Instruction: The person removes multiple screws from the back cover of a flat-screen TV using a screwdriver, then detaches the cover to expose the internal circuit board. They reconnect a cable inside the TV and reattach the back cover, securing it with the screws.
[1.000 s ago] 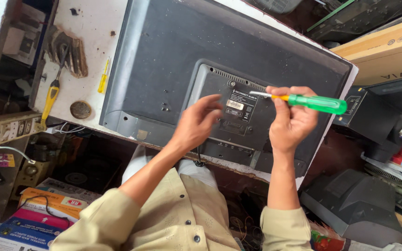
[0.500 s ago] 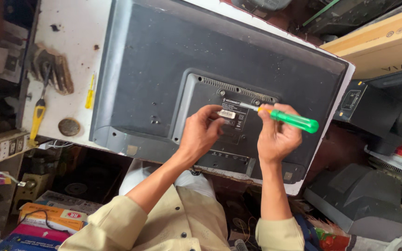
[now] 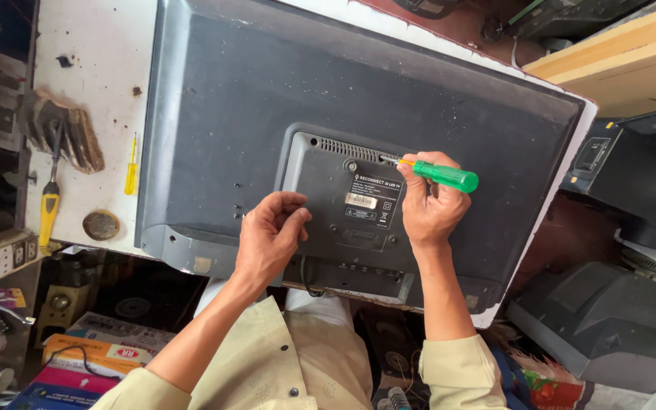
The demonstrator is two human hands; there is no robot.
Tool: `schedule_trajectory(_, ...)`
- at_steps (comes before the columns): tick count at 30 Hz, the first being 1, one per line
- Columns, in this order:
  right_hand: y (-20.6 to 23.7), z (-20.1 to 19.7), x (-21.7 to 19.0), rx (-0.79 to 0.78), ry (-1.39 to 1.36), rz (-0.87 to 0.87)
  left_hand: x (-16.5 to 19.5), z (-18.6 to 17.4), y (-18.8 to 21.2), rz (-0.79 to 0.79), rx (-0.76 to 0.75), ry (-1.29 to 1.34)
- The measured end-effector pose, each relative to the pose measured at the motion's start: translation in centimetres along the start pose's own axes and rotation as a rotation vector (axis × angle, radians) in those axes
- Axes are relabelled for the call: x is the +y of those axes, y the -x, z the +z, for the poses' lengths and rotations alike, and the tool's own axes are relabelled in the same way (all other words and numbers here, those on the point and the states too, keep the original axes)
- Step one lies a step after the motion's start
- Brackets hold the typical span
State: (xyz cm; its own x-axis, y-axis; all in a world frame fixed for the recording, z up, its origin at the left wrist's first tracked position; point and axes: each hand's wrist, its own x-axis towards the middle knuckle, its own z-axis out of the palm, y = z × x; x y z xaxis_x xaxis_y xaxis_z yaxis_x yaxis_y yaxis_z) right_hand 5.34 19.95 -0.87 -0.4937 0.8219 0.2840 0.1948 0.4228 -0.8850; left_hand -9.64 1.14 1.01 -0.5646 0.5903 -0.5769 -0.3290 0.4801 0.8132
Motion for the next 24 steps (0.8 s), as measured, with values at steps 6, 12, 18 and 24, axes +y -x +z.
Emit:
schedule_trajectory(6,-0.4,-0.4,-0.7,-0.043,0.064,-0.003,1.0,0.6,-0.4,-0.018,-0.043,0.019)
schedule_trajectory(12,-0.8,-0.4,-1.2,-0.024,0.036,0.002,1.1,0.7,-0.9,-0.068,-0.069,0.094)
schedule_trajectory(18,-0.1,-1.1,-5.2,-0.004,-0.144,0.028,0.2,1.6,-1.2,0.167,-0.154,0.224)
schedule_trajectory(24,2.0,0.1,-10.6,-0.088,0.088,0.160,0.0,2.2,-1.1,-0.009,-0.227,0.122)
